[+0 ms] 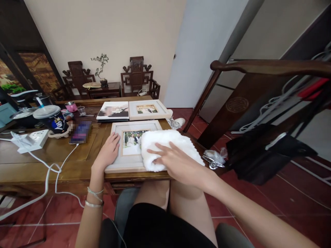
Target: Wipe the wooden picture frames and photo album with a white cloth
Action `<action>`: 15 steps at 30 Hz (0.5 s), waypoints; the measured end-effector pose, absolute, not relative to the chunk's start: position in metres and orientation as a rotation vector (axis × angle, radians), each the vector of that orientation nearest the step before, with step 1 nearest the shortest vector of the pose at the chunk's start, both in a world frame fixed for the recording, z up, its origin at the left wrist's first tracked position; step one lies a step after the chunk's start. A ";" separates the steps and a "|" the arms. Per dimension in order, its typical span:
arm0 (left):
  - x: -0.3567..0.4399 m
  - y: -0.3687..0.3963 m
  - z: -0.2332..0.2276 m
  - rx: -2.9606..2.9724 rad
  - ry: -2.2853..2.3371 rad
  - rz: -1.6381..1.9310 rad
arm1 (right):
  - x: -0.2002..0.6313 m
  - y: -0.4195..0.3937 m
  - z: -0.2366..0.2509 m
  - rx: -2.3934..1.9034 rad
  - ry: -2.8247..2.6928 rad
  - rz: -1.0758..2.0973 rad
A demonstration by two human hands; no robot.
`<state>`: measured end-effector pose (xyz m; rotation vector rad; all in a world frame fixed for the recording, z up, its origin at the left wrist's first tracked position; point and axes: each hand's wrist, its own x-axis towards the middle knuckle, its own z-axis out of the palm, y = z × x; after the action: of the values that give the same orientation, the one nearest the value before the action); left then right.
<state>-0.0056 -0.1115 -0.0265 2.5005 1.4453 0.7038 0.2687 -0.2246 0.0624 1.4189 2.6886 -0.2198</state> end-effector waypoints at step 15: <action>-0.008 -0.112 -0.023 2.493 1.436 0.726 | 0.212 -0.220 0.054 1.248 2.829 -0.102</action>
<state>-0.0078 -0.1117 -0.0228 2.4927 1.4358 0.7261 0.2117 -0.2199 0.0544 1.2485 2.8289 -0.1020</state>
